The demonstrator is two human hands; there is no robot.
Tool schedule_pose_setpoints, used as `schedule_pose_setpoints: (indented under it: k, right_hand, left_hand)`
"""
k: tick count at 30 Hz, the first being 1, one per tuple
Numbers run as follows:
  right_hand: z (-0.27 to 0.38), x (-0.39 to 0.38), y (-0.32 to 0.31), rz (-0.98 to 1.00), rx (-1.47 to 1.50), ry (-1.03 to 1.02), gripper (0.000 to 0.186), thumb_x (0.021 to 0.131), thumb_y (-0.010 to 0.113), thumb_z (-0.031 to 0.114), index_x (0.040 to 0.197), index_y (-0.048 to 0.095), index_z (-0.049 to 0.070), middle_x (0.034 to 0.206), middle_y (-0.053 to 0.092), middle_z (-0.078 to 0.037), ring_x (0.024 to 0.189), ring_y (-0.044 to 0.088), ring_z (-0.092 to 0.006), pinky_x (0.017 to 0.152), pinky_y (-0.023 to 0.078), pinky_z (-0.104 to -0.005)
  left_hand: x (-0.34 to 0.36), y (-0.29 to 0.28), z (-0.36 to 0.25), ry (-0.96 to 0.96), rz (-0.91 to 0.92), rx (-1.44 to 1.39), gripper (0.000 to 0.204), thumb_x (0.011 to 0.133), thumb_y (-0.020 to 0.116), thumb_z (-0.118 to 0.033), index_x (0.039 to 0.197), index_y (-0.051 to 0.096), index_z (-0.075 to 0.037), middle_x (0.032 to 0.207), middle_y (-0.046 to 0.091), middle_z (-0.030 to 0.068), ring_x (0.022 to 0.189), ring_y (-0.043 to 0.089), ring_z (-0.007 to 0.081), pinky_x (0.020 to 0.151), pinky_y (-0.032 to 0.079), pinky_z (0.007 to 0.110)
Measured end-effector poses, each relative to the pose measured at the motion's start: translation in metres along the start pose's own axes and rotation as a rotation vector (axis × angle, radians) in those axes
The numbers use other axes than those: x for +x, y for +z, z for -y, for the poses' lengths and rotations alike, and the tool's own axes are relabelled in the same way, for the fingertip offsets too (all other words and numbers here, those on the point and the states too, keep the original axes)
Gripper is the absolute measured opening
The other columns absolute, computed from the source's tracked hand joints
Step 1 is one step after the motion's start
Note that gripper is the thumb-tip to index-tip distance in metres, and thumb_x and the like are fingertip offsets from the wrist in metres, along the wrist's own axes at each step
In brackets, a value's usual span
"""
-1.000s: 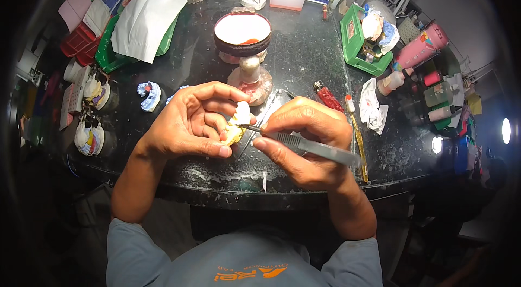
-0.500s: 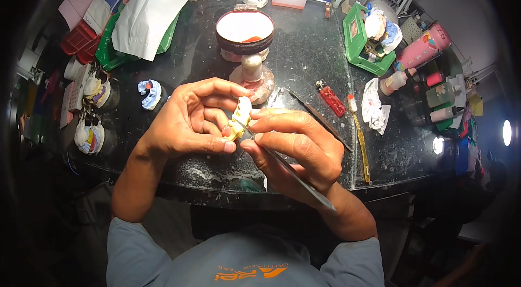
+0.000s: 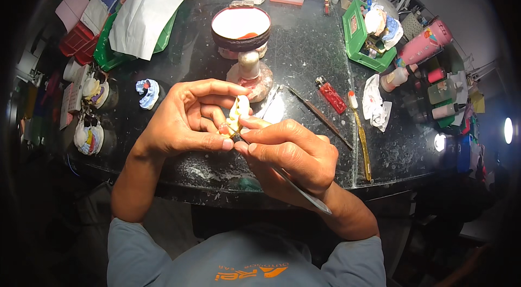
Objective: The person holds a yellow dental cast and uses a small metal carving tool to scrape and detail the teeth impressions. They rotate the cast and use the tool across different tooth surfaces and the gum line.
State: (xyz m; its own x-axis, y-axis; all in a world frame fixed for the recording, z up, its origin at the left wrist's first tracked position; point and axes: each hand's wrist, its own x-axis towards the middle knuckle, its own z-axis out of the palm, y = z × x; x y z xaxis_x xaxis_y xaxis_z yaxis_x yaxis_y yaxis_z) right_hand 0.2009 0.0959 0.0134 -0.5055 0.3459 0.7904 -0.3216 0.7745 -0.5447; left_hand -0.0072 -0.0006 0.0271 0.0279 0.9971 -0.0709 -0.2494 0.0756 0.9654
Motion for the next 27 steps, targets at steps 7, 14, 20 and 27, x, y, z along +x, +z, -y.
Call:
schedule_pose_setpoints:
  k: [7, 14, 20, 27]
  right_hand:
    - [0.001, 0.0014, -0.0003, 0.017, -0.026, 0.005, 0.02, 0.078, 0.087, -0.005, 0.086, 0.07, 0.001, 0.088, 0.075, -0.016, 0.084, 0.08, -0.0285, 0.079, 0.067, -0.0381]
    - [0.0003, 0.0016, 0.0001, 0.02, -0.017, -0.003, 0.02, 0.078, 0.087, -0.005, 0.085, 0.07, 0.001, 0.087, 0.075, -0.016, 0.082, 0.079, -0.0275, 0.08, 0.068, -0.0391]
    - [0.0006, 0.0016, -0.0008, 0.04, -0.031, -0.001, 0.019, 0.079, 0.086, -0.005, 0.086, 0.069, 0.0, 0.086, 0.074, -0.016, 0.082, 0.079, -0.0279, 0.08, 0.068, -0.0395]
    - [0.0035, 0.0035, -0.0013, 0.072, -0.047, -0.009, 0.021, 0.083, 0.081, -0.008, 0.086, 0.062, 0.001, 0.085, 0.071, -0.017, 0.084, 0.078, -0.0277, 0.083, 0.067, -0.0448]
  left_hand:
    - [0.0005, 0.0002, -0.0022, -0.006, 0.001, -0.001, 0.067, 0.078, 0.083, 0.012, 0.14, 0.057, 0.009, 0.123, 0.066, 0.0164, 0.089, 0.07, 0.0098, 0.076, 0.063, 0.021]
    - [-0.0001, -0.0007, -0.0003, 0.013, 0.005, 0.006, 0.068, 0.078, 0.083, 0.011, 0.141, 0.056, 0.009, 0.124, 0.067, 0.0178, 0.09, 0.069, 0.0087, 0.077, 0.062, 0.02]
    - [0.0, -0.0005, 0.0004, 0.016, 0.0, 0.005, 0.068, 0.078, 0.083, 0.011, 0.14, 0.056, 0.009, 0.124, 0.068, 0.0182, 0.09, 0.069, 0.0086, 0.077, 0.062, 0.02]
    - [0.0008, 0.0006, 0.0001, 0.021, -0.009, -0.001, 0.069, 0.077, 0.084, 0.012, 0.139, 0.055, 0.01, 0.123, 0.067, 0.0184, 0.091, 0.07, 0.009, 0.078, 0.062, 0.02]
